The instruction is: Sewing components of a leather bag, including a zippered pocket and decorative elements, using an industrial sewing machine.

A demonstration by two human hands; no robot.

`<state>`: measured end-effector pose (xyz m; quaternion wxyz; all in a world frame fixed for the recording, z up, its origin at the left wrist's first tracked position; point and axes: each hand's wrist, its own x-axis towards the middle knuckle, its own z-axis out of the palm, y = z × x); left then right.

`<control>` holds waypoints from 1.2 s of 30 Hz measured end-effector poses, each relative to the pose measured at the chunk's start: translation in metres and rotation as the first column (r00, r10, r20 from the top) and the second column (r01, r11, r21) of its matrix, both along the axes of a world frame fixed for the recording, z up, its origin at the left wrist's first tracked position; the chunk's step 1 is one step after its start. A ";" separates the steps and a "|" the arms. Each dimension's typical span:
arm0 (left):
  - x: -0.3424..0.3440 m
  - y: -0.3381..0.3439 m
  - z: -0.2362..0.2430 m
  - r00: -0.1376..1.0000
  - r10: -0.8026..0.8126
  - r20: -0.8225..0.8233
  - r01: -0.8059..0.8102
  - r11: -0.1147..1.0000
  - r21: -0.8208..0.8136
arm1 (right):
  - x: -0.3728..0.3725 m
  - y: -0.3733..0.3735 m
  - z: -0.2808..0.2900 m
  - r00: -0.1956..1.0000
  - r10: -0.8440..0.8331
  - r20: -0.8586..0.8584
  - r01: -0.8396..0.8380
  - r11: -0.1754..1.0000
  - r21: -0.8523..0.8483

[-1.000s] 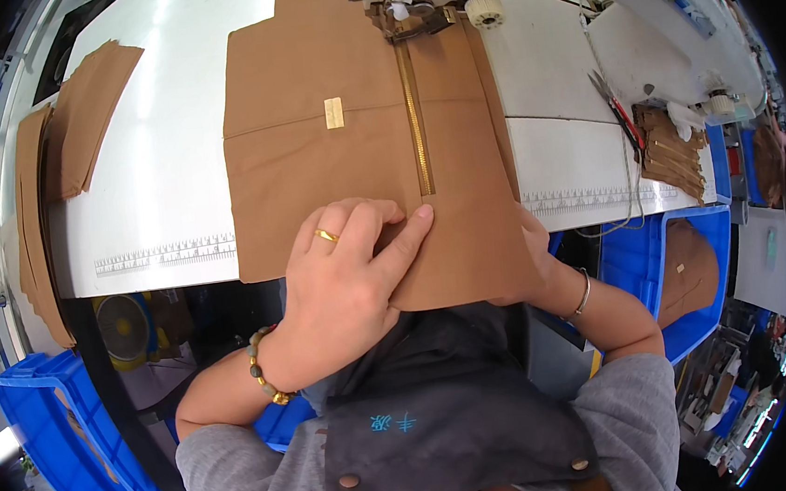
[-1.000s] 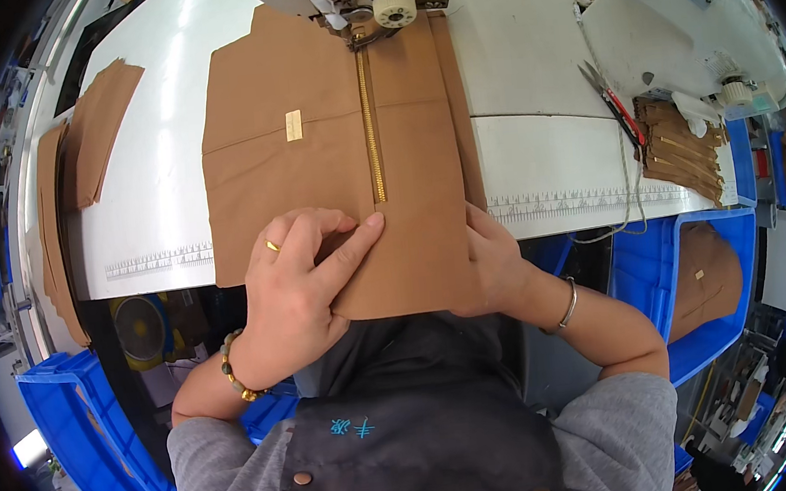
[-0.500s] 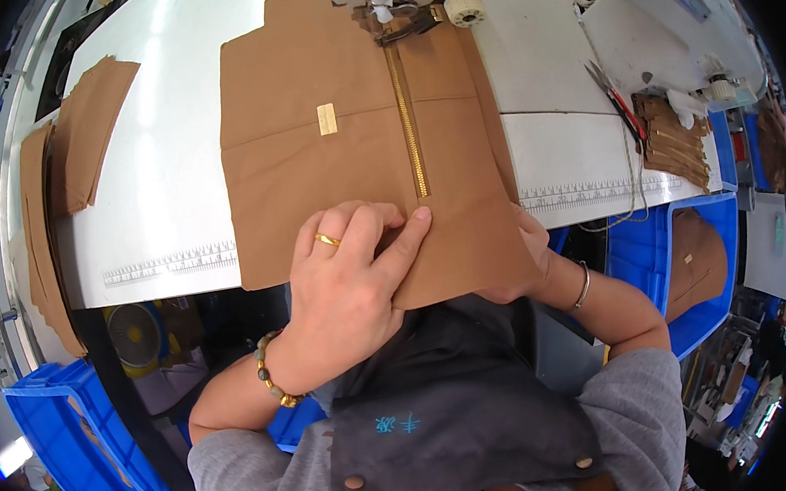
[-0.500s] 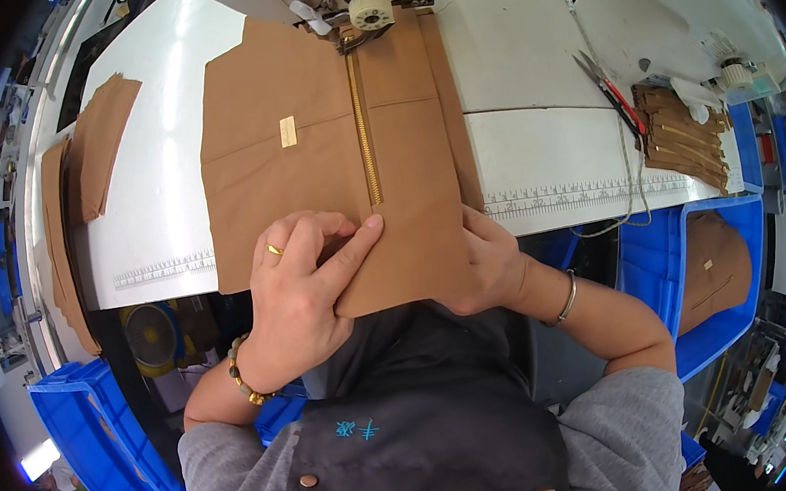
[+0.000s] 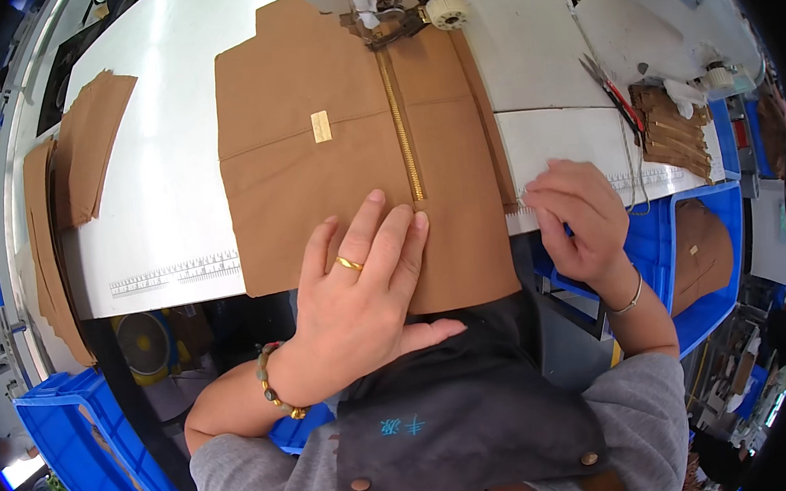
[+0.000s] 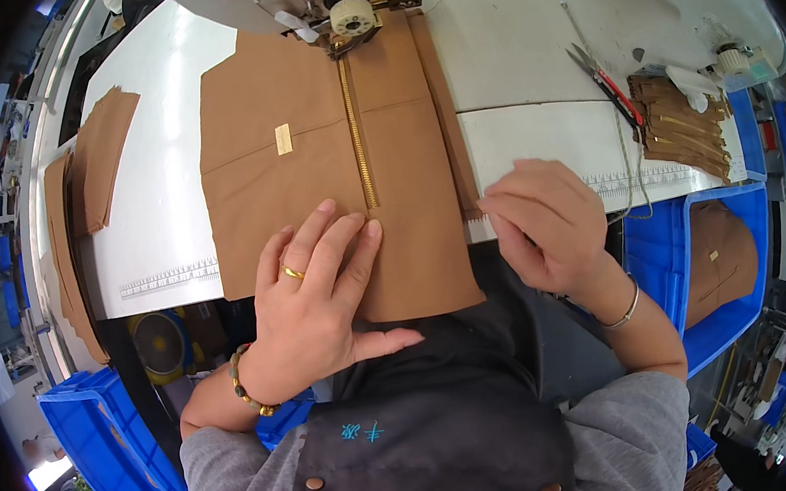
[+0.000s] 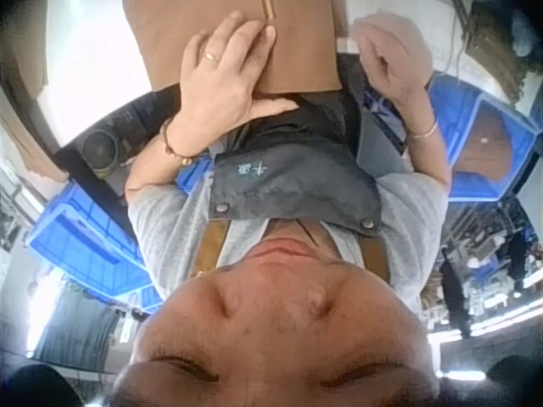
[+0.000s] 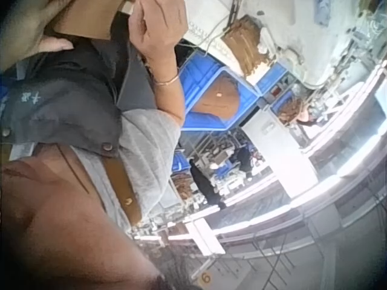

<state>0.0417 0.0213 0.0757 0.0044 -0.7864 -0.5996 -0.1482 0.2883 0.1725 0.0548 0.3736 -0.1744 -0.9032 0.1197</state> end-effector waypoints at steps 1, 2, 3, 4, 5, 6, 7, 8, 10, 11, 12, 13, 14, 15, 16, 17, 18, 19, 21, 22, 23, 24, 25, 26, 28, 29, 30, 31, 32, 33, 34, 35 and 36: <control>0.001 -0.001 0.000 1.000 0.000 -0.015 0.000 1.000 -0.010 | -0.005 0.001 0.003 1.000 -0.001 0.021 0.001 1.000 -0.005; 0.001 -0.001 0.000 1.000 -0.006 -0.021 0.006 1.000 -0.011 | -0.012 0.002 0.004 0.997 0.061 0.050 -0.059 0.997 -0.043; 0.002 -0.001 -0.001 1.000 0.002 -0.029 -0.002 1.000 -0.001 | -0.020 0.001 0.004 0.989 0.119 0.092 -0.110 0.989 -0.099; 0.003 -0.001 -0.003 0.999 0.011 -0.038 -0.010 1.000 0.009 | -0.029 -0.002 0.002 0.982 0.164 0.097 -0.158 0.985 -0.073; 0.002 0.000 -0.006 0.999 0.005 -0.047 -0.004 1.000 0.008 | -0.036 -0.005 0.000 0.983 0.159 0.088 -0.153 0.986 -0.072; 0.002 0.002 -0.009 0.998 0.000 -0.067 0.003 0.999 0.047 | -0.043 -0.008 -0.004 0.970 0.217 0.112 -0.210 0.975 -0.071; 0.001 0.004 -0.011 0.996 -0.003 -0.087 0.011 0.996 0.086 | -0.048 -0.009 -0.006 0.950 0.274 0.153 -0.264 0.961 -0.084; 0.002 0.006 -0.013 0.999 0.014 -0.045 -0.009 0.992 0.124 | -0.050 -0.012 -0.008 0.961 0.249 0.121 -0.251 0.968 0.001; -0.005 0.014 -0.013 1.000 -0.026 -0.008 0.027 0.987 0.156 | -0.051 -0.012 -0.011 0.959 0.258 0.121 -0.262 0.965 0.019; -0.009 0.019 -0.011 0.997 -0.067 0.038 0.059 0.980 0.190 | -0.050 -0.012 -0.011 0.956 0.265 0.127 -0.272 0.961 0.045; -0.016 0.023 -0.007 0.997 -0.071 0.034 0.063 0.980 0.189 | -0.050 -0.011 -0.012 0.957 0.261 0.123 -0.269 0.962 0.046; -0.024 0.027 -0.001 0.987 -0.100 0.128 0.097 0.995 0.033 | -0.048 -0.010 -0.011 0.942 0.300 0.152 -0.309 0.950 0.035; -0.030 0.032 0.004 0.968 -0.113 0.223 0.142 0.982 -0.121 | -0.048 -0.010 -0.011 0.923 0.339 0.180 -0.349 0.937 0.022; -0.034 0.039 0.007 0.969 -0.116 0.218 0.145 0.982 -0.118 | -0.048 -0.010 -0.011 0.925 0.336 0.177 -0.345 0.938 0.027; -0.037 0.046 0.009 0.979 -0.083 0.185 0.107 0.987 -0.122 | -0.048 -0.011 -0.010 0.919 0.349 0.186 -0.364 0.930 0.052; -0.040 0.054 0.010 0.984 -0.048 0.174 0.069 0.991 -0.117 | -0.049 -0.012 -0.009 0.910 0.367 0.191 -0.387 0.919 0.075; -0.039 0.061 0.008 0.992 -0.018 0.121 0.021 1.000 -0.021 | -0.048 -0.013 -0.006 0.912 0.343 0.225 -0.365 0.929 0.060; -0.039 0.064 0.007 0.993 -0.029 0.114 0.030 1.000 -0.006 | -0.048 -0.013 -0.003 0.912 0.342 0.227 -0.366 0.928 0.071; -0.039 0.068 0.006 0.999 0.022 0.029 -0.020 0.998 -0.059 | -0.049 -0.008 0.003 0.876 0.407 0.261 -0.407 0.912 -0.055; -0.040 0.068 0.006 1.000 0.017 0.024 -0.015 0.998 -0.057 | -0.051 -0.002 0.007 0.881 0.396 0.258 -0.397 0.917 -0.050; -0.039 0.067 0.006 1.000 0.013 -0.007 -0.013 0.997 -0.079 | -0.053 0.009 0.010 0.847 0.457 0.271 -0.428 0.889 -0.162; -0.040 0.066 0.006 0.999 0.012 -0.043 -0.017 0.992 -0.122 | -0.056 0.021 0.012 0.811 0.519 0.269 -0.451 0.849 -0.277; -0.039 0.066 0.006 0.999 0.005 -0.045 -0.010 0.995 -0.099 | -0.064 0.034 0.011 0.813 0.515 0.272 -0.451 0.852 -0.267; -0.039 0.066 0.007 0.998 0.019 -0.056 -0.025 0.994 -0.106 | -0.072 0.049 0.009 0.868 0.422 0.262 -0.416 0.906 -0.081; -0.038 0.066 0.008 0.997 0.030 -0.072 -0.038 0.993 -0.109 | -0.085 0.071 0.006 0.918 0.326 0.226 -0.357 0.927 0.113; -0.037 0.066 0.008 0.996 0.031 -0.080 -0.040 0.992 -0.119 | -0.089 0.081 0.004 0.914 0.299 0.274 -0.348 0.925 0.151; -0.037 0.066 0.009 0.996 0.032 -0.086 -0.043 0.991 -0.130 | -0.092 0.086 0.002 0.909 0.282 0.308 -0.343 0.925 0.164; -0.037 0.066 0.009 0.996 0.032 -0.089 -0.043 0.991 -0.128 | -0.093 0.087 0.000 0.909 0.269 0.318 -0.339 0.921 0.191; -0.037 0.066 0.010 0.995 0.022 -0.097 -0.033 0.993 -0.116 | -0.094 0.087 -0.001 0.904 0.263 0.337 -0.337 0.923 0.184; -0.037 0.066 0.009 0.994 0.012 -0.108 -0.025 0.993 -0.117 | -0.094 0.087 -0.002 0.897 0.259 0.357 -0.337 0.925 0.176; -0.038 0.067 0.009 0.995 0.017 -0.102 -0.028 0.994 -0.106 | -0.093 0.086 -0.002 0.896 0.263 0.358 -0.341 0.923 0.175; -0.039 0.067 0.008 0.998 0.017 -0.068 -0.024 0.993 -0.114 | -0.092 0.085 -0.003 0.898 0.255 0.359 -0.334 0.926 0.178; -0.039 0.067 0.008 0.999 0.013 -0.034 -0.018 0.992 -0.127 | -0.092 0.085 -0.003 0.901 0.247 0.357 -0.324 0.929 0.176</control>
